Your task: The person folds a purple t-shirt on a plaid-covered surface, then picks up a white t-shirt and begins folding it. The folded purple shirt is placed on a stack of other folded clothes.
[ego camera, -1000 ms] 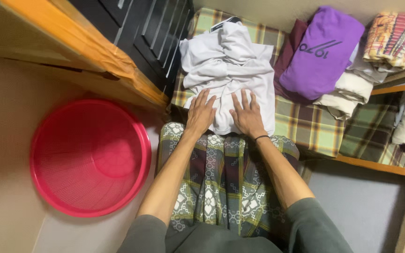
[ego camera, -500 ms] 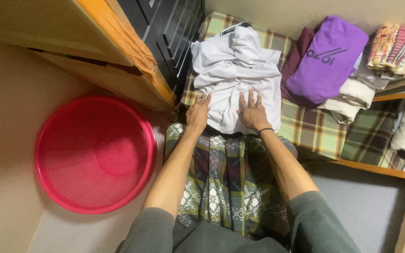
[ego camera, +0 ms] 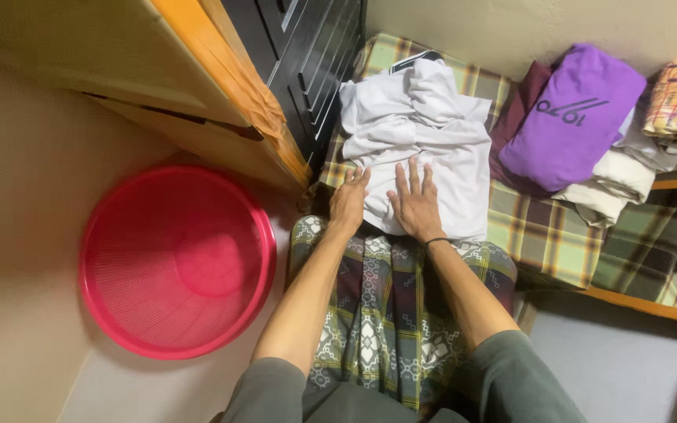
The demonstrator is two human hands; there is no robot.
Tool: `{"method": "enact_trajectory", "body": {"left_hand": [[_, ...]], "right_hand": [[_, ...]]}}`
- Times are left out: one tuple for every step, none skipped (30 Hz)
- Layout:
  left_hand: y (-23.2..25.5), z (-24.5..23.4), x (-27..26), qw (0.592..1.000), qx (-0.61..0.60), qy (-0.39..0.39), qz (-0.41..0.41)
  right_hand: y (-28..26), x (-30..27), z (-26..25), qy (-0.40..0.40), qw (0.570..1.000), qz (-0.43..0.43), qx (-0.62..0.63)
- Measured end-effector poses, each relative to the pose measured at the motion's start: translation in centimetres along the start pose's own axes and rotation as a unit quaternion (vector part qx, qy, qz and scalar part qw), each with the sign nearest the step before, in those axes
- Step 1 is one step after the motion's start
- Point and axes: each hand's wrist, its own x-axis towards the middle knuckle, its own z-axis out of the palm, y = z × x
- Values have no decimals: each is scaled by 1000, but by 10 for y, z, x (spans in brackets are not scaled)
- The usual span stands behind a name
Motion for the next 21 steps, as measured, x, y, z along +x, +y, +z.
{"method": "enact_trajectory", "body": {"left_hand": [[-2, -2, -1, 990, 110, 41, 81], [-2, -3, -3, 960, 217, 79, 161], [0, -3, -5, 910, 318, 115, 239], [5, -5, -3, 933, 292, 92, 189], [10, -8, -2, 952, 264, 68, 138], [9, -9, -7, 968, 235, 40, 81], [8, -11, -11, 959, 241, 82, 122], [8, -13, -15, 947, 246, 124, 164], [7, -15, -18, 932, 249, 166, 205], [7, -16, -19, 941, 227, 166, 187], [6, -18, -19, 949, 205, 166, 170], [4, -19, -17, 957, 182, 167, 155], [1, -19, -16, 959, 178, 154, 154], [-4, -19, -15, 962, 176, 142, 153], [-10, -18, -14, 965, 173, 130, 151], [-16, -17, -11, 967, 161, 126, 154], [-22, -17, -7, 969, 150, 123, 157], [-25, -16, -4, 970, 137, 119, 162], [-28, -16, -3, 963, 140, 143, 181], [-31, -17, -4, 955, 144, 169, 199], [-32, -20, -5, 945, 147, 195, 217]], "right_hand": [[-1, 1, 2, 1, 1000, -3, -6], [0, 1, 3, 2, 1000, -6, -15], [2, 1, 3, 3, 1000, -9, -23], [3, 4, 4, 8, 1000, -5, -14], [5, 7, 5, 12, 1000, -2, -4], [4, 2, 7, 9, 1000, 3, 7], [5, 0, 10, 10, 1000, 3, 15], [7, 0, 11, 10, 1000, 3, 22], [7, -2, 12, 11, 999, 2, 30], [7, -2, 12, 7, 1000, 2, 28], [7, -1, 11, 4, 1000, 2, 25], [9, 1, 10, 3, 1000, 2, 21], [9, 2, 9, -10, 1000, 7, 11], [6, 2, 9, -23, 1000, 12, 1], [5, 3, 8, -36, 999, 18, -8], [4, 3, 9, -34, 999, 17, -5], [3, 5, 9, -32, 999, 17, -1], [3, 7, 8, -28, 999, 18, 1], [3, 8, 6, -49, 998, 30, 14], [2, 11, 5, -69, 996, 39, 28], [1, 14, 3, -90, 994, 49, 42]]}}
